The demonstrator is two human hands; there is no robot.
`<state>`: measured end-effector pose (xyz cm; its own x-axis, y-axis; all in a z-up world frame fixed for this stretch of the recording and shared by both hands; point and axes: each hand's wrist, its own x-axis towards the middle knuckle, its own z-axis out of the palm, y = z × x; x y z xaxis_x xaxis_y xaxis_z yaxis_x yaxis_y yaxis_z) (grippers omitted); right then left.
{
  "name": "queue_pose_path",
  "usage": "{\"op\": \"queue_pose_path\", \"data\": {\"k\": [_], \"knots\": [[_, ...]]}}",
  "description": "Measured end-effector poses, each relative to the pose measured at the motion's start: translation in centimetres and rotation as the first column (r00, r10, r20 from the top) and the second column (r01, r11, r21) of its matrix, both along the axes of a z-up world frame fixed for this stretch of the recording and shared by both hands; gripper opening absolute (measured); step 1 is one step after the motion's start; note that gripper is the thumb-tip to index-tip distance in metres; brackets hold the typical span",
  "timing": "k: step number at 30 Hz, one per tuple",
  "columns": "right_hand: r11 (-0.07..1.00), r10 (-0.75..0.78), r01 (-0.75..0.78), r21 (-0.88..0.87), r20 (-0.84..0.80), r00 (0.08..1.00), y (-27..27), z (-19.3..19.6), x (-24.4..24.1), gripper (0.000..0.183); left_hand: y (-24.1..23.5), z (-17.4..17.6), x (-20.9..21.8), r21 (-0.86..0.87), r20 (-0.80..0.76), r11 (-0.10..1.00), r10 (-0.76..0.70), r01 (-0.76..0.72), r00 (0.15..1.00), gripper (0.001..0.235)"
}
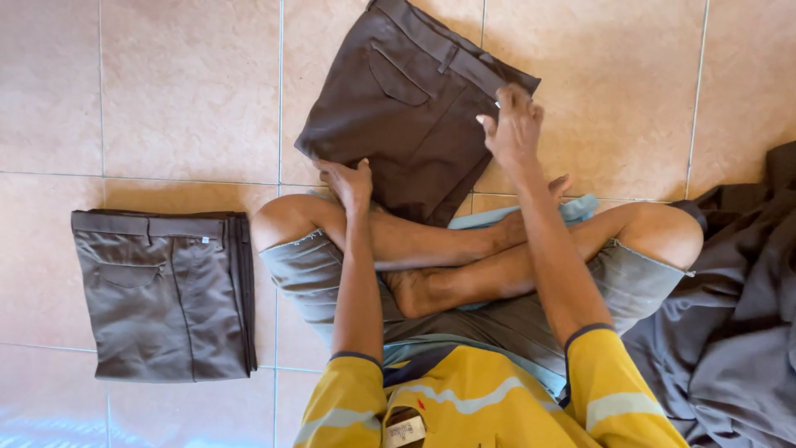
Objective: The person sits cross-legged on a tiled floor and folds dark trousers one by one. Each pair is laid flat, folded in half lengthwise, then folded into thirds and placed into a neat stack to the left.
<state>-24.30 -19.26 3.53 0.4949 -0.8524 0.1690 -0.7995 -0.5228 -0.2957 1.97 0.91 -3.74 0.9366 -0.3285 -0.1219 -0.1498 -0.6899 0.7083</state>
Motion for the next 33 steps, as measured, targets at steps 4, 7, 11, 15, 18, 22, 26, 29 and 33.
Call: {"op": "queue_pose_path", "data": {"k": [4,7,11,15,18,22,26,29,33], "knots": [[0.996,0.090,-0.089,0.010,-0.128,0.988,-4.1,-1.3,-1.4,0.073,-0.5,4.6,-0.4,0.006,-0.114,0.997,-0.078,0.080,0.990,0.093],[0.928,-0.067,0.135,0.347,-0.203,0.977,-2.8,-0.1,-2.7,0.069,-2.3,6.5,0.3,-0.130,0.087,0.972,-0.185,0.195,0.979,0.099],[0.897,-0.141,0.255,0.361,-0.313,0.939,3.9,2.7,-5.1,0.067,-4.3,4.8,0.5,-0.077,0.342,0.943,-0.280,0.324,0.897,0.085],[0.867,-0.248,0.289,0.406,-0.151,0.957,3.5,1.3,-6.0,0.055,-3.9,6.4,-3.9,0.080,0.286,0.955,-0.297,0.287,0.911,0.111],[0.922,-0.327,0.248,0.298,0.255,0.910,-1.3,-4.6,-9.1,0.033,-1.0,11.8,-7.2,0.151,0.122,0.844,-0.532,0.514,0.838,0.127],[0.939,-0.337,0.314,0.137,0.201,0.920,-3.9,-6.2,-10.4,0.032,-0.7,8.9,-7.6,0.389,-0.114,0.630,-0.691,0.672,0.714,0.135],[0.895,-0.317,0.287,0.342,0.035,0.948,-3.7,-4.8,-9.5,0.048,-1.5,5.6,-7.5,0.563,-0.049,0.546,-0.727,0.620,0.684,0.145],[0.860,-0.222,0.248,0.446,-0.110,0.969,-3.0,-3.2,-9.7,0.057,-2.4,5.7,-4.6,0.558,-0.092,0.487,-0.768,0.672,0.634,0.143],[0.788,-0.134,0.222,0.575,-0.192,0.972,1.1,2.9,-9.3,0.063,-3.7,5.9,0.8,0.274,-0.137,0.668,-0.685,0.692,0.716,0.083]]}}
